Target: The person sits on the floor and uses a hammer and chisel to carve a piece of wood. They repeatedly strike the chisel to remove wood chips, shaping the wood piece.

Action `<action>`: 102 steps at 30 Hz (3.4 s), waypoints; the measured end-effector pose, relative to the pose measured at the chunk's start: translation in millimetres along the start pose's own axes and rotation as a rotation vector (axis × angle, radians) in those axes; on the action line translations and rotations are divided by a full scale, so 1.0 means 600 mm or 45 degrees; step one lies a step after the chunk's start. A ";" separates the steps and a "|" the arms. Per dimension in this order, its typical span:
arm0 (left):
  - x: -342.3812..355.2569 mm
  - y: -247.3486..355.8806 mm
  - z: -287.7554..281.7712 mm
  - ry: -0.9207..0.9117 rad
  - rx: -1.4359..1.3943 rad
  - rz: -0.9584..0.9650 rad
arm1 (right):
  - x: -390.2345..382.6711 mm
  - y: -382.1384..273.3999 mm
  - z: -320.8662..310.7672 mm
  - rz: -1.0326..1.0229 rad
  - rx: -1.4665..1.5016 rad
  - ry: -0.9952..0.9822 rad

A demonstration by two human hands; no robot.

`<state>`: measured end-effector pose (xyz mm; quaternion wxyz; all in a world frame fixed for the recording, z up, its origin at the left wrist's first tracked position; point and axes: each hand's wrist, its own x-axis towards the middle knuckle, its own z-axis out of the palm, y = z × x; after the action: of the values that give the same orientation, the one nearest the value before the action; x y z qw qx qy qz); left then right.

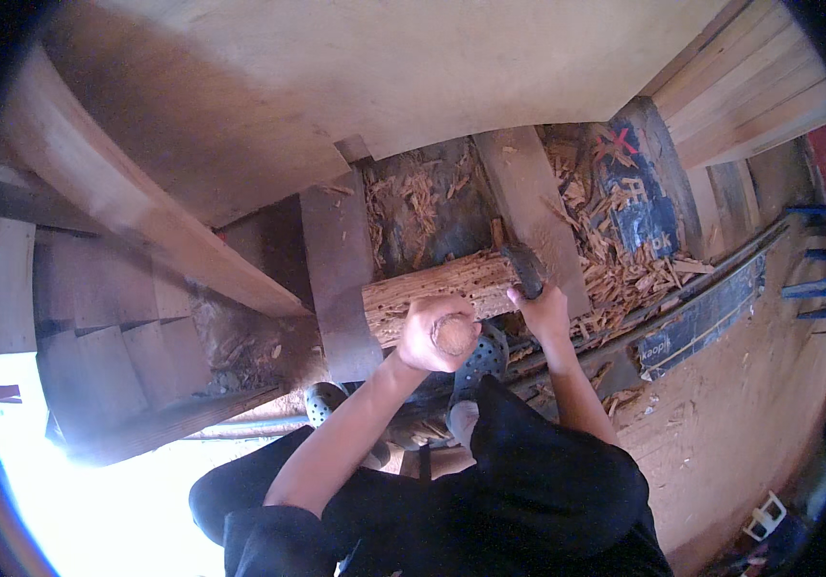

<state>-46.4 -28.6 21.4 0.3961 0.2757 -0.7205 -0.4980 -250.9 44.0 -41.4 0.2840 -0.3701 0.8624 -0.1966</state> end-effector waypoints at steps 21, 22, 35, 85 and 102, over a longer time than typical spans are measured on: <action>0.057 -0.019 0.107 -0.101 0.367 -0.186 | 0.015 0.035 0.015 -0.085 -0.027 -0.039; 0.054 -0.017 0.106 -0.114 0.360 -0.201 | 0.015 0.031 0.012 -0.059 -0.068 -0.078; -0.011 0.003 -0.025 0.072 -0.322 -0.233 | -0.006 -0.028 0.007 0.231 -0.253 0.013; -0.035 0.002 -0.037 0.109 -0.315 -0.179 | 0.009 0.004 0.017 0.230 -0.072 0.020; -0.018 0.062 -0.053 0.370 -0.644 -0.049 | 0.009 0.008 0.016 0.096 -0.070 0.074</action>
<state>-13.9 -22.9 59.3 0.5418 0.2503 -0.5036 -0.6247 -250.3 41.7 -53.3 0.2558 -0.3393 0.8886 -0.1727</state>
